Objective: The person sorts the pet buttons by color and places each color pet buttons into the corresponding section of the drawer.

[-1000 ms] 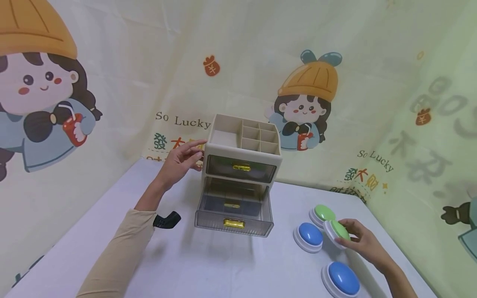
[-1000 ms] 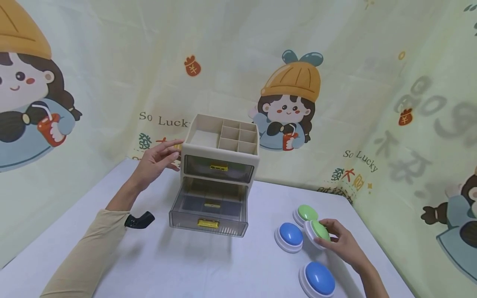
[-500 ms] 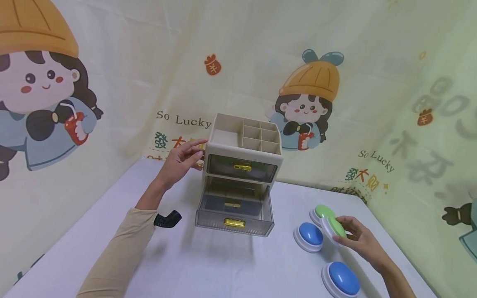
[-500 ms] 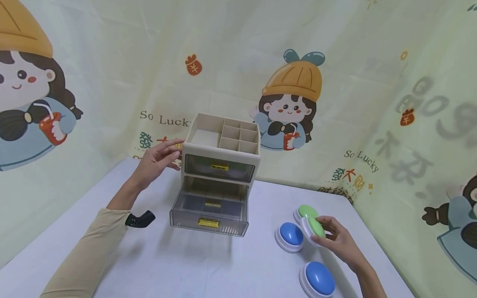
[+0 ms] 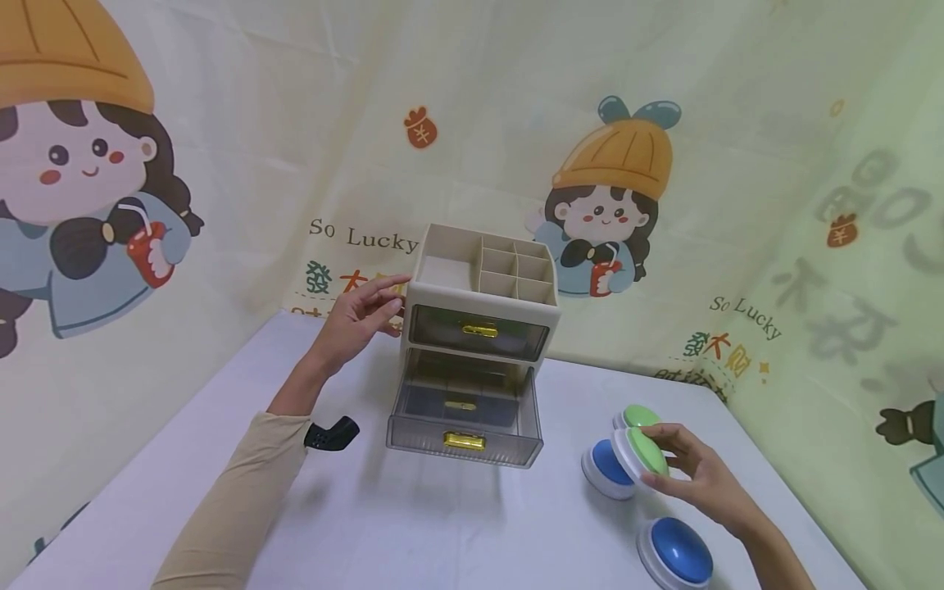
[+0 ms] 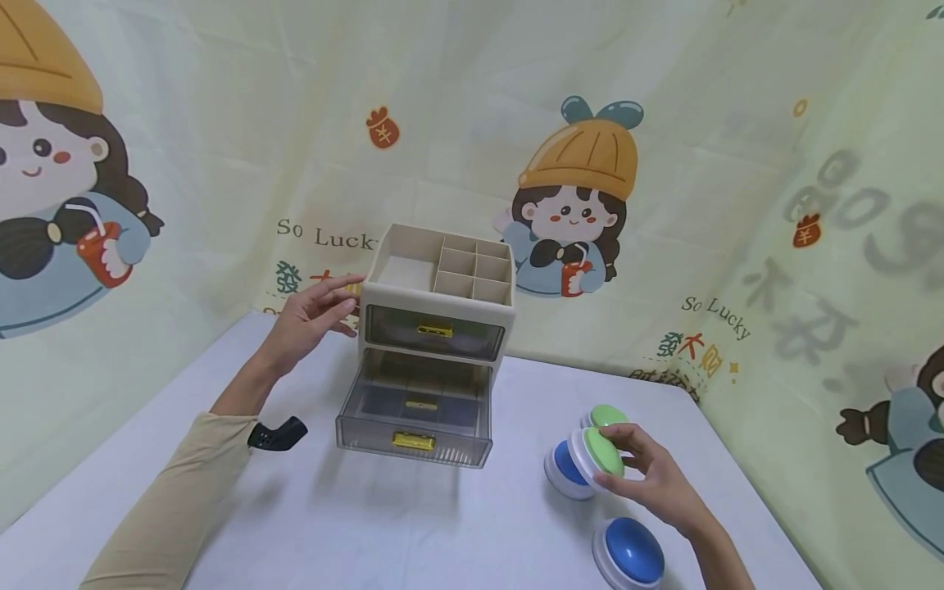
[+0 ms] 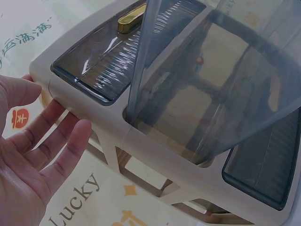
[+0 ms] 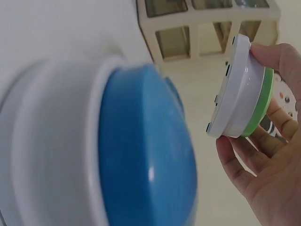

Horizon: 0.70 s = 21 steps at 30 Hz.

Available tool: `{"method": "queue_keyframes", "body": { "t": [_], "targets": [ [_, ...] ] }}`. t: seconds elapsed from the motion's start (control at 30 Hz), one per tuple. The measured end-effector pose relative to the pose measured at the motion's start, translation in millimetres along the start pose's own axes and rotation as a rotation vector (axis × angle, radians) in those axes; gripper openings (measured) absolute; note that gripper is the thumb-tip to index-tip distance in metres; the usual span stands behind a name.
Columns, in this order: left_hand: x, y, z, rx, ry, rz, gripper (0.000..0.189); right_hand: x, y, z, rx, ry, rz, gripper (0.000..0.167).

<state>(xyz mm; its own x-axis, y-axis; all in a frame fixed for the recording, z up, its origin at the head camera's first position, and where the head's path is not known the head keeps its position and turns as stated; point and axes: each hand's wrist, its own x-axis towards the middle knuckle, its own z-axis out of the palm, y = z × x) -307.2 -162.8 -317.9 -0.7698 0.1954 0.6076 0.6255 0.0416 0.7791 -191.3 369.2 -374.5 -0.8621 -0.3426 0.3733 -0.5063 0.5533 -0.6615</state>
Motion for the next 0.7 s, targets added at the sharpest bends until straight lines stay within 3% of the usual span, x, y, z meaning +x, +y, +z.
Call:
{"method": "queue_keyframes", "body": {
  "t": [0.53, 0.7],
  "targets": [
    [0.5, -1.1, -0.6, 0.000, -0.006, 0.012, 0.041, 5.9, -16, 5, 0.128, -0.045, -0.111, 0.058],
    [0.3, -0.5, 0.1, -0.003, -0.003, 0.008, 0.041, 9.6, -22, 2, 0.185, -0.035, -0.080, 0.052]
  ]
}}
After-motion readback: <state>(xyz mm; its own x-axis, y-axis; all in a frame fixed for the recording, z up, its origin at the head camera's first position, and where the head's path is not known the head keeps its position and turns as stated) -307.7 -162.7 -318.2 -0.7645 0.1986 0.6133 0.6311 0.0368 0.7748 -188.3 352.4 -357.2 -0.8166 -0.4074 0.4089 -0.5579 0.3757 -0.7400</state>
